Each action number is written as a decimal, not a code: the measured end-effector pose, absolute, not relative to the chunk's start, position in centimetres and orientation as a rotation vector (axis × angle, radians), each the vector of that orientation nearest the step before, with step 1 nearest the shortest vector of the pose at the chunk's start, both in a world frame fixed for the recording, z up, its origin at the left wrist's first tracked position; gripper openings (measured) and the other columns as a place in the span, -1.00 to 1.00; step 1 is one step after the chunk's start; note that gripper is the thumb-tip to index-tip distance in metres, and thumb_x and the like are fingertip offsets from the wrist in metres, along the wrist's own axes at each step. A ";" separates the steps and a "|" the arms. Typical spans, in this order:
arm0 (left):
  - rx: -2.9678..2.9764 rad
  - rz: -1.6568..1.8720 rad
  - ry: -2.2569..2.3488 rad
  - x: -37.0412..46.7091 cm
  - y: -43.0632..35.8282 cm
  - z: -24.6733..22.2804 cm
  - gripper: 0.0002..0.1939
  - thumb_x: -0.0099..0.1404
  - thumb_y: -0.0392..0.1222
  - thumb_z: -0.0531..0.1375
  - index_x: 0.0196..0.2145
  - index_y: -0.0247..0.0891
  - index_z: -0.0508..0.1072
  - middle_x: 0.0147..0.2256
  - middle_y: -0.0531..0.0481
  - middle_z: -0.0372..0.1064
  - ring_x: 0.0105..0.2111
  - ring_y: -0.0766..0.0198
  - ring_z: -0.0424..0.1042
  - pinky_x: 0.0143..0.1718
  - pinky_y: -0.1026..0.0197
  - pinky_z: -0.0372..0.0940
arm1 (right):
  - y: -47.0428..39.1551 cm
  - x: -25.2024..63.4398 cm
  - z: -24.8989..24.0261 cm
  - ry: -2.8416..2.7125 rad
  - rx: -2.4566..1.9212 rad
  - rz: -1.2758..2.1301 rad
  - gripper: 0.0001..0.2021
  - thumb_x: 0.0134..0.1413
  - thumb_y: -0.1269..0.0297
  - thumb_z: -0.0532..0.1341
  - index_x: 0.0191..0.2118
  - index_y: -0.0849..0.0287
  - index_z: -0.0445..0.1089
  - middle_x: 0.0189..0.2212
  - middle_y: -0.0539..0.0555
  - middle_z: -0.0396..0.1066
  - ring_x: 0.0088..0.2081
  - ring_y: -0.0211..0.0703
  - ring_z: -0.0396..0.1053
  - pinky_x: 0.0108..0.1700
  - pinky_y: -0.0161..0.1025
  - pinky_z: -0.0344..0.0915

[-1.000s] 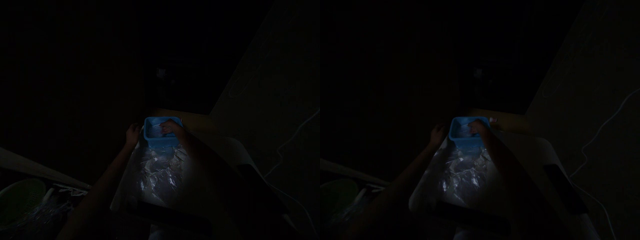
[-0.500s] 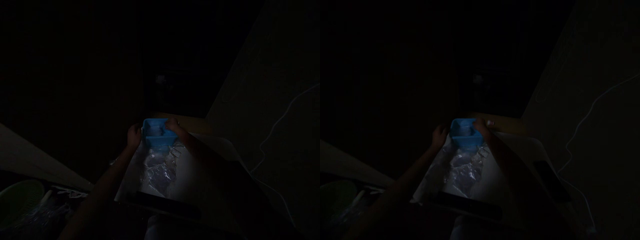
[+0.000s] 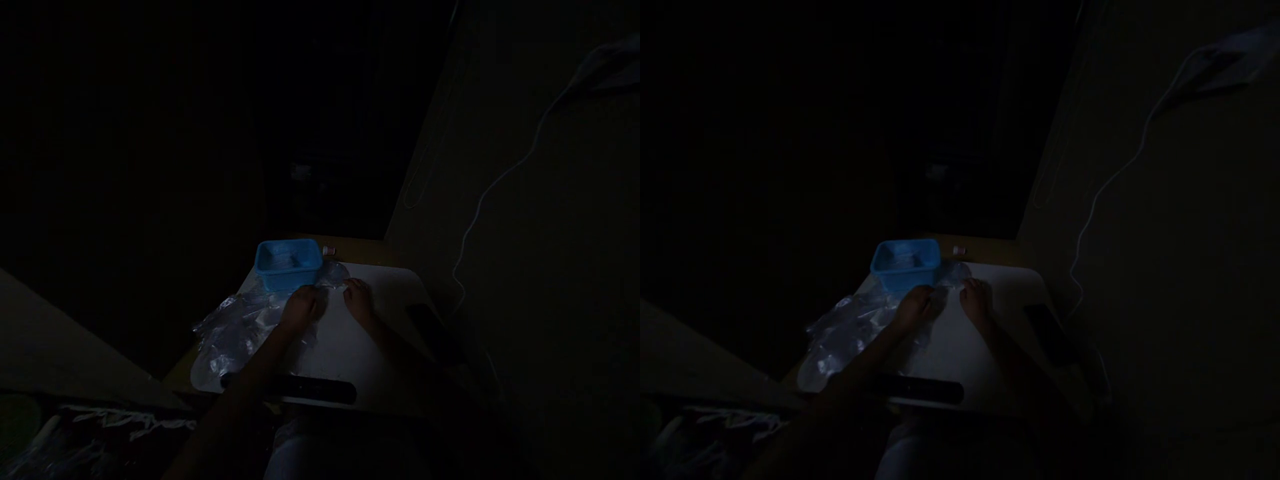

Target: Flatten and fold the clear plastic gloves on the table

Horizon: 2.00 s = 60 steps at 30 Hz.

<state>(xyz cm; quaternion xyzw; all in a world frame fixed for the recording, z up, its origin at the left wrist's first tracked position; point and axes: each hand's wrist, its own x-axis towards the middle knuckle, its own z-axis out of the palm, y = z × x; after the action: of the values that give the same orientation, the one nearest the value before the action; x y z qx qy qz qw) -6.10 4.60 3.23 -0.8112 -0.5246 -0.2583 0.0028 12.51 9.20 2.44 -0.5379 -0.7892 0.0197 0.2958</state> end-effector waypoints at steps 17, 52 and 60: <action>-2.352 -0.722 -1.663 -2.3 5.1 -0.6 -0.70 0.19 -0.25 -0.02 -0.15 -0.29 0.37 -0.08 -0.19 0.31 0.00 0.09 0.22 0.00 0.02 0.18 | 9.3 12.1 0.4 -2.212 -1.523 -0.010 -0.53 0.03 0.28 0.03 0.11 0.21 0.18 0.20 0.18 0.00 0.22 0.03 -0.19 0.12 0.03 -0.13; -2.683 -0.960 -1.569 -0.5 3.8 0.9 -0.39 0.01 -0.13 0.16 0.05 -0.32 0.22 0.07 -0.22 0.18 0.08 -0.02 0.13 0.03 -0.08 0.08 | 4.6 19.3 -0.1 -1.415 -1.176 1.055 -0.80 -0.29 0.25 0.20 -0.44 0.24 0.42 -0.66 -0.03 0.35 -0.62 -0.27 0.27 -0.56 -0.33 0.19; -2.688 -1.391 -1.998 0.6 3.0 0.2 -0.71 0.12 -0.20 -0.03 -0.35 -0.33 0.44 -0.43 -0.05 0.44 -0.42 0.26 0.40 -0.38 0.24 0.28 | 2.6 19.7 0.7 -2.055 -1.303 0.553 -0.50 -0.37 0.11 0.34 -0.17 0.14 0.41 -0.03 0.16 0.30 0.02 0.04 0.21 0.01 -0.05 0.14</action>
<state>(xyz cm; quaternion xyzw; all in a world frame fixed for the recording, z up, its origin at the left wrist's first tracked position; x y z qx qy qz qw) 0.60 2.99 0.16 -0.7195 -0.5347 -0.3724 -0.2402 19.72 2.56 0.65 -0.4951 -0.7810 0.2100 0.3174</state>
